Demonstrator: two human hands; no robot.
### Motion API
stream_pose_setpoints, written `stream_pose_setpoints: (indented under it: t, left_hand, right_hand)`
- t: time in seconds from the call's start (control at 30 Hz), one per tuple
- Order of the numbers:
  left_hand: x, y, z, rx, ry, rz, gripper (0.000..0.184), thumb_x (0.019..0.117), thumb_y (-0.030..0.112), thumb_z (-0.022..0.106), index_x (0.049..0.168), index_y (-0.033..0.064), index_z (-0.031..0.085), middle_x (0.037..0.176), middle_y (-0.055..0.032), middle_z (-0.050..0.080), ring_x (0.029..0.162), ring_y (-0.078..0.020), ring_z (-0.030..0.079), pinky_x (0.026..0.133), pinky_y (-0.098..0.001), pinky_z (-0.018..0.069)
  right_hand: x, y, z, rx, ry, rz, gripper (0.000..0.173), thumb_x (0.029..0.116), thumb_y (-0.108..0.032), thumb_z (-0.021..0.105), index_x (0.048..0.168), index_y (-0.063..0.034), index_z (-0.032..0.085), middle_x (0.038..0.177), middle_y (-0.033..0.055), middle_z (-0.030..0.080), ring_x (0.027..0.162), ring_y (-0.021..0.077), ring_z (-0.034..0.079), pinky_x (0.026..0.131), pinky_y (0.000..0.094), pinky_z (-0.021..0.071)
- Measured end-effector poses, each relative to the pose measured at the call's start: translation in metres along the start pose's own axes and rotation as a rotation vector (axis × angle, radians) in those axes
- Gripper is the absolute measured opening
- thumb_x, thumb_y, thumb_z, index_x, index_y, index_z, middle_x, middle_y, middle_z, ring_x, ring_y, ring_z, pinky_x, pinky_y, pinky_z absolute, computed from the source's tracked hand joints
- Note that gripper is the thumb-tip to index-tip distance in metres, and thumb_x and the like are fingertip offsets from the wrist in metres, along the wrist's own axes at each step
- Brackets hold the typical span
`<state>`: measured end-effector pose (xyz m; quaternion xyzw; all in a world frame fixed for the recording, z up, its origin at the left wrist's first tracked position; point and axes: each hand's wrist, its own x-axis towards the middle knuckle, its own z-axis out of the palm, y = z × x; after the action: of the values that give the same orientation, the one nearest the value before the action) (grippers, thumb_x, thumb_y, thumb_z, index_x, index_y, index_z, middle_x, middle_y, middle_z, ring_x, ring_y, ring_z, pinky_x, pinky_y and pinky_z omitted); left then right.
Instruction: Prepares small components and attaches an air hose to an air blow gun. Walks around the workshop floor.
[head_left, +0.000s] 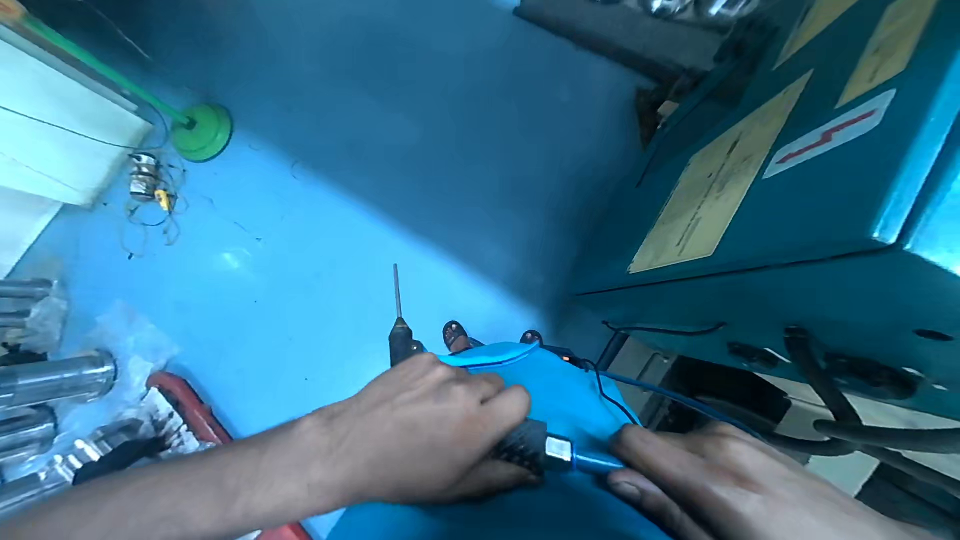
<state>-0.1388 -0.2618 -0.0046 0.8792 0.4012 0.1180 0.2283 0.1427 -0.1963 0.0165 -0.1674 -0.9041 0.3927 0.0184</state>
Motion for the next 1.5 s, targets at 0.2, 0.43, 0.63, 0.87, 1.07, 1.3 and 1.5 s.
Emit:
stream_pose_setpoints:
  t: [0.2,0.43,0.63,0.87,1.07,1.3,1.5]
  left_hand:
    - [0.010,0.006,-0.004,0.077,-0.041,0.024,0.043,0.1005,0.051,0.050,0.083,0.0128,0.058,0.061,0.0034,0.049,0.047,-0.0119,0.052,0.039,-0.0264,0.0386]
    - [0.016,0.013,-0.004,0.118,-0.028,0.012,0.044,0.1009,0.053,0.048,0.082,0.0133,0.057,0.059,0.0040,0.047,0.045,-0.0119,0.050,0.038,-0.0261,0.0372]
    - [0.021,0.005,-0.009,0.134,0.030,-0.001,0.048,0.1022,0.055,0.043,0.083,0.0135,0.059,0.062,0.0041,0.049,0.048,-0.0110,0.052,0.040,-0.0263,0.0383]
    - [0.030,-0.018,-0.047,-0.582,-0.385,-0.319,0.045,0.1048,0.054,0.046,0.100,0.0130,0.061,0.067,0.0063,0.053,0.058,-0.0025,0.055,0.051,-0.0231,0.0448]
    - [0.040,-0.011,-0.052,-1.135,-0.520,-0.437,0.043,0.1097,0.047,0.034,0.102,0.0127,0.058,0.066,0.0031,0.052,0.045,-0.0043,0.047,0.040,-0.0191,0.0412]
    - [0.048,0.000,-0.038,-0.650,-0.375,-0.368,0.053,0.1072,0.057,0.035,0.101,0.0106,0.060,0.065,0.0013,0.051,0.054,-0.0114,0.053,0.050,-0.0313,0.0459]
    - [0.054,-0.006,-0.026,-0.210,-0.201,-0.233,0.054,0.1032,0.059,0.042,0.098,0.0094,0.061,0.065,-0.0007,0.054,0.058,-0.0164,0.059,0.050,-0.0367,0.0492]
  right_hand:
    - [-0.001,0.004,0.005,-0.013,0.029,-0.017,0.038,0.1127,-0.032,0.038,0.089,-0.0078,0.056,0.057,0.0036,0.045,0.046,0.0186,0.047,0.041,0.0320,0.0351]
    - [0.002,0.008,0.000,0.171,-0.012,0.029,0.040,0.1121,-0.035,0.039,0.087,-0.0099,0.057,0.056,-0.0009,0.043,0.046,0.0096,0.044,0.041,0.0265,0.0326]
    - [0.015,0.015,-0.009,0.361,-0.033,0.090,0.039,0.1114,-0.035,0.041,0.086,-0.0116,0.059,0.059,-0.0067,0.044,0.049,-0.0008,0.042,0.044,0.0165,0.0325]
    - [0.025,0.028,-0.008,-0.487,0.322,-0.178,0.020,0.1066,-0.017,0.047,0.117,-0.0093,0.063,0.085,0.0059,0.056,0.070,0.0219,0.057,0.057,0.0338,0.0477]
    - [0.029,0.032,-0.003,-0.543,0.542,-0.214,0.032,0.1120,-0.027,0.038,0.096,-0.0088,0.059,0.070,0.0028,0.049,0.055,0.0176,0.048,0.045,0.0302,0.0366]
    - [0.026,0.031,-0.005,-0.255,0.442,-0.130,0.029,0.1048,-0.024,0.043,0.083,-0.0117,0.058,0.060,-0.0017,0.048,0.049,0.0123,0.050,0.041,0.0285,0.0370]
    - [0.028,0.037,-0.023,-0.178,0.193,-0.082,0.026,0.1077,-0.025,0.045,0.096,-0.0098,0.063,0.071,0.0002,0.057,0.061,0.0129,0.059,0.051,0.0292,0.0478]
